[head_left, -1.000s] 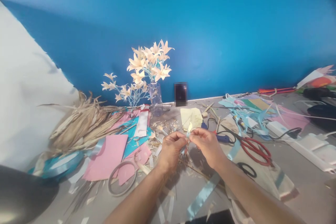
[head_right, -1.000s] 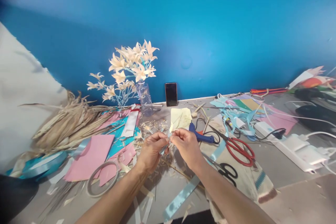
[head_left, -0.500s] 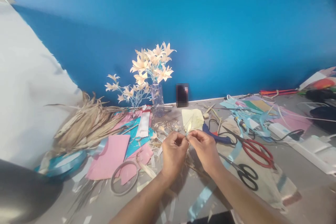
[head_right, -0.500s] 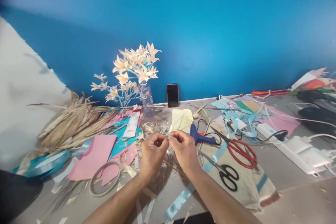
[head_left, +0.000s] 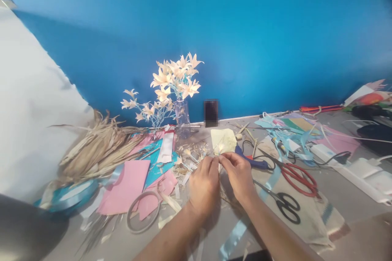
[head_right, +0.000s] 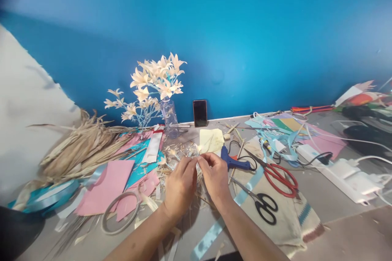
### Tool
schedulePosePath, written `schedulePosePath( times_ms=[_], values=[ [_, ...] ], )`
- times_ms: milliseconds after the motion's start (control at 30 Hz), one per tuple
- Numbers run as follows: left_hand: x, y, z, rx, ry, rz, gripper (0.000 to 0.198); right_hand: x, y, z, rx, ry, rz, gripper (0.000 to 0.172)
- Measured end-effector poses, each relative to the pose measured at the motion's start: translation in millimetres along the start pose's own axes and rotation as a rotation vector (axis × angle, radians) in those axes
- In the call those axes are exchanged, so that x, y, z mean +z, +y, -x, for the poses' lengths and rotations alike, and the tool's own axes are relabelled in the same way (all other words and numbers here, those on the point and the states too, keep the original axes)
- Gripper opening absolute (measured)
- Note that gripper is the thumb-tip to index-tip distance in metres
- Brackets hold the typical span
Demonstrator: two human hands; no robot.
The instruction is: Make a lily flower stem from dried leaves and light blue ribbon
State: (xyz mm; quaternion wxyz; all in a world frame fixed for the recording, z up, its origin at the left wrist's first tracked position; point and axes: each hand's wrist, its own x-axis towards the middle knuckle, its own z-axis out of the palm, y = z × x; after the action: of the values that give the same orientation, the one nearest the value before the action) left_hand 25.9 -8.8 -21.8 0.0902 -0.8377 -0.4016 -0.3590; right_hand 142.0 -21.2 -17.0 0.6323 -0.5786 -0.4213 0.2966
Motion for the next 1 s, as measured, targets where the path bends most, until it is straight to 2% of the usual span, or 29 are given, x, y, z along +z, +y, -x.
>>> schedulePosePath(
  times_ms=[100, 233, 367, 467, 567, 667, 800, 1000],
  values=[
    [-2.3, 2, 0, 0.072, 0.004, -0.049, 0.025, -2, 1, -3, 0.014, -0.001, 0.002, 0.02],
    [-3.0, 2, 1, 0.098, -0.033, -0.092, 0.023, -3, -1, -4, 0.026, 0.01, 0.04, 0.02],
    [-2.0, 2, 0, 0.052, -0.046, 0.036, 0.025, -5, -4, -3, -0.01, 0.028, 0.135, 0.018],
    [-5.6, 3, -7, -0.089, -0.059, 0.393, 0.023, -9, -3, -2, -0.073, 0.029, 0.183, 0.018],
    [-11.1, 0, -17, -0.358, -0.072, 0.779, 0.022, -13, -2, -1, -0.151, -0.016, 0.184, 0.018],
    [-12.6, -5, -22, -0.597, -0.171, 1.019, 0.025, -15, -2, 1, -0.213, -0.045, 0.184, 0.018],
    [-8.9, -9, -21, -0.636, -0.248, 1.191, 0.031, -18, -4, 1, -0.289, -0.077, 0.202, 0.018],
    [-8.6, -9, -21, -0.72, -0.197, 1.365, 0.021, -21, -3, 1, -0.345, -0.124, 0.218, 0.018]
  ],
)
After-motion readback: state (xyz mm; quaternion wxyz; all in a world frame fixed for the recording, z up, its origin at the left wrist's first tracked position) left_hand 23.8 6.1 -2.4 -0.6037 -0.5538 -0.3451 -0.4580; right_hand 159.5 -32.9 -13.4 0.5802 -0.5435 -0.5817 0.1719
